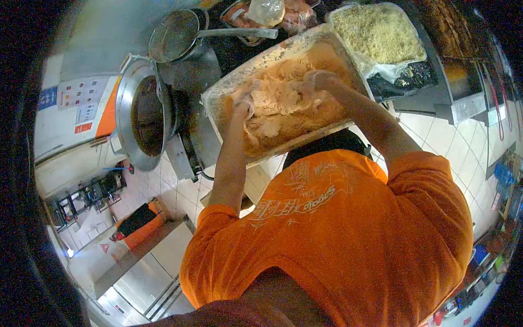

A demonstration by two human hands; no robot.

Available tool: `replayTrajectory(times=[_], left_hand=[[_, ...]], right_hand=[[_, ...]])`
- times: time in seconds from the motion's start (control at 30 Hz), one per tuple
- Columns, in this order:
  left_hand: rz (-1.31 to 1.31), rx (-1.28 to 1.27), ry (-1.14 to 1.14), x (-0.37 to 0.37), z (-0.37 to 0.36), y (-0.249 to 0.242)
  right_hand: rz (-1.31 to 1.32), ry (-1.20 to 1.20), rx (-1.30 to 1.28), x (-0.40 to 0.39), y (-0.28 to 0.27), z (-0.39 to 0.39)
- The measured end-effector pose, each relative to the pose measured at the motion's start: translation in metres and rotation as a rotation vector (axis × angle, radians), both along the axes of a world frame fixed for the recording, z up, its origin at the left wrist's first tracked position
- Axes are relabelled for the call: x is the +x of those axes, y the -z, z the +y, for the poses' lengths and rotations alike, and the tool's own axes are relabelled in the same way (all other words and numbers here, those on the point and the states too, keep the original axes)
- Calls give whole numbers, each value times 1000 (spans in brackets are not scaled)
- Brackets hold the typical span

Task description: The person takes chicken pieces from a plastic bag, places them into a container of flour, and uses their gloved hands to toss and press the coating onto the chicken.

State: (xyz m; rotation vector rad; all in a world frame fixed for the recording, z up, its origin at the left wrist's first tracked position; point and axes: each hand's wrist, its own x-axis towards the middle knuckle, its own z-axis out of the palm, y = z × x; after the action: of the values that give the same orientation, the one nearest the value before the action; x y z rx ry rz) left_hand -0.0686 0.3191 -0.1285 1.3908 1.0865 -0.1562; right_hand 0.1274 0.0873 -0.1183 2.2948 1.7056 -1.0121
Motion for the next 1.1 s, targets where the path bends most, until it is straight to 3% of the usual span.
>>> replayTrajectory(times=[0.07, 0.13, 0.17, 0.23, 0.3, 0.37, 0.43, 0.5, 0.53, 0.57, 0.63, 0.67, 0.7, 0.73, 0.8, 0.83, 0.9, 0.97, 1.0, 1.07, 1.1], left_hand=[[-53, -84, -60, 5, -9, 7], [-82, -136, -108, 9, -22, 8], [-91, -154, -126, 9, -26, 8], [-103, -174, -163, 7, -29, 8], [-119, -184, -211, 6, -23, 8], [-131, -210, -297, 5, -12, 6], [-141, -245, -429, -5, 3, 7], [-145, -269, -508, -11, 1, -14], [-109, -285, -583, -11, -7, -51], [-95, -207, -550, -19, -5, -48], [-57, -47, -487, -36, -1, -42], [188, 223, -253, -44, 0, -40], [244, 336, -72, -53, -7, -42], [306, 468, 107, -61, -13, -44], [509, 736, 389, -62, -44, -70], [662, 865, 513, -58, -57, -83], [531, 878, 665, -83, -28, -17], [526, 418, 553, -78, -27, -29], [528, 270, 505, -77, -31, -42], [-89, 63, 185, -83, -54, -67], [-88, 69, 189, -86, -51, -55]], right_hand=[[29, -185, 58, -12, -12, 22], [51, -221, 128, -18, 29, 44], [140, -61, 106, -16, 46, 59], [238, 101, 78, -25, 30, 74], [69, -476, 135, -26, -45, 73], [-41, -541, 623, -25, 45, 103], [251, -191, 184, -25, 6, 116], [159, -172, 76, -30, -75, 106], [119, -93, 28, -25, -95, 100], [78, -14, -18, -20, -115, 95], [222, 201, 188, 11, -90, 62], [227, 209, 254, 23, -84, 45], [230, 216, 319, 36, -79, 27], [108, 152, 244, 39, -93, 14], [-76, 148, -232, 41, -79, -11], [-96, -2, -228, 44, -42, -32], [-114, -154, -224, 30, -34, -41], [-161, 10, -381, -13, -103, -27], [-161, 1, -378, -9, -89, -28], [-73, 14, -305, -5, -66, -31], [-42, 20, -279, -11, -79, -25]])
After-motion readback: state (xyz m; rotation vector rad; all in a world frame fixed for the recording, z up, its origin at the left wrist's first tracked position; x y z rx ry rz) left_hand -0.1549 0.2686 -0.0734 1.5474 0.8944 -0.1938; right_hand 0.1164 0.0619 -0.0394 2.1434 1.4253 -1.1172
